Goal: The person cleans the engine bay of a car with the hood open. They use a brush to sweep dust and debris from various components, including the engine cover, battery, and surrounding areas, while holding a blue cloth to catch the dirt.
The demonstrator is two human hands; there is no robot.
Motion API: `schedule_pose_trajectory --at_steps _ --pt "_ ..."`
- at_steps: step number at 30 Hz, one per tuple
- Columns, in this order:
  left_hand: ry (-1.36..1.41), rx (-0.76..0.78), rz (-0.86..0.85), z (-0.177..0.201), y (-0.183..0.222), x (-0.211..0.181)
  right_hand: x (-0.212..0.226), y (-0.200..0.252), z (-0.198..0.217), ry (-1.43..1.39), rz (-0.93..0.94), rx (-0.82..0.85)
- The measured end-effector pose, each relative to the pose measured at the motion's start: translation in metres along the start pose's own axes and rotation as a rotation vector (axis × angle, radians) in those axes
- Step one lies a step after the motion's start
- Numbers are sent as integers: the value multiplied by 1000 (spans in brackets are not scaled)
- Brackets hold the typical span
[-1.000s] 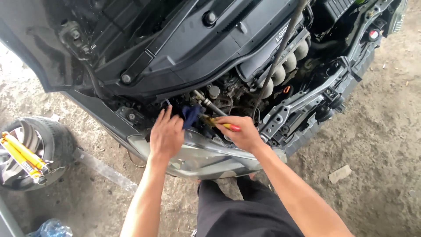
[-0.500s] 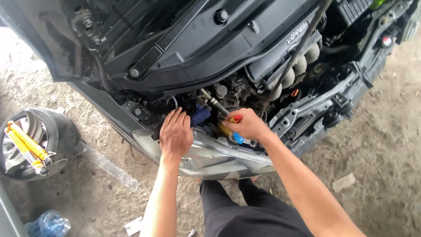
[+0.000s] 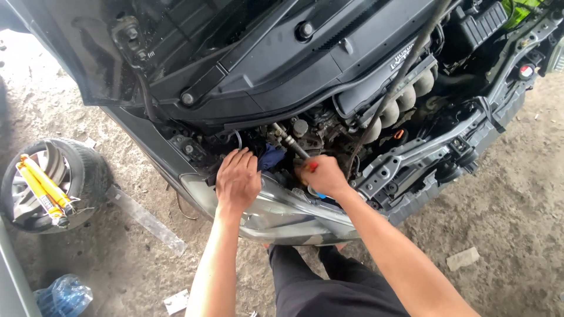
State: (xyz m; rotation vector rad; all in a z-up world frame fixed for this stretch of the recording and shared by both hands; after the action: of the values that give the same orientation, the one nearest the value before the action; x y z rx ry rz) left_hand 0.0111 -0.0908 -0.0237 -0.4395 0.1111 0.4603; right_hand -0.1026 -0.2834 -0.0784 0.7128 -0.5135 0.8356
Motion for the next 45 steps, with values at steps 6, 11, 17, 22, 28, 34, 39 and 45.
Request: schedule_pose_trajectory --at_steps 6,11,17,22,28,34,39,45 --pt "-4 18 -3 2 0 -2 28 4 9 -241 -64 -54" --pt "-7 -5 3 2 -3 -1 14 -39 3 -90 45 -124" --pt "1 -1 1 7 -5 -2 -9 -45 -37 79 190 -145" --pt "1 4 3 4 -4 -2 -5 -19 -17 -155 -112 -123" --pt "9 -3 36 0 -6 -5 9 -19 -4 -98 -176 -105" --pt "-46 674 206 -56 -35 -17 2 23 5 -297 -342 -168" --pt "77 1053 220 -134 -37 -22 73 104 44 -215 203 -524" --pt "33 1246 106 -157 -34 -32 91 144 108 -216 436 -726"
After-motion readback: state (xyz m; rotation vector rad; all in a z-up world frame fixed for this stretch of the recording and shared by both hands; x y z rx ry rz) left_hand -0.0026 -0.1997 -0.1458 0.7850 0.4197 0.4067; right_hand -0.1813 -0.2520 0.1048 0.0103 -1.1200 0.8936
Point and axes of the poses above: each hand's wrist, its own y-axis away from the middle knuckle, its own z-axis out of the back of the hand, x = y × z, the point moved 6 cm from there along -y, towards the middle knuckle, and after that the axes turned 13 degrees about y, right-handed, at the moved point
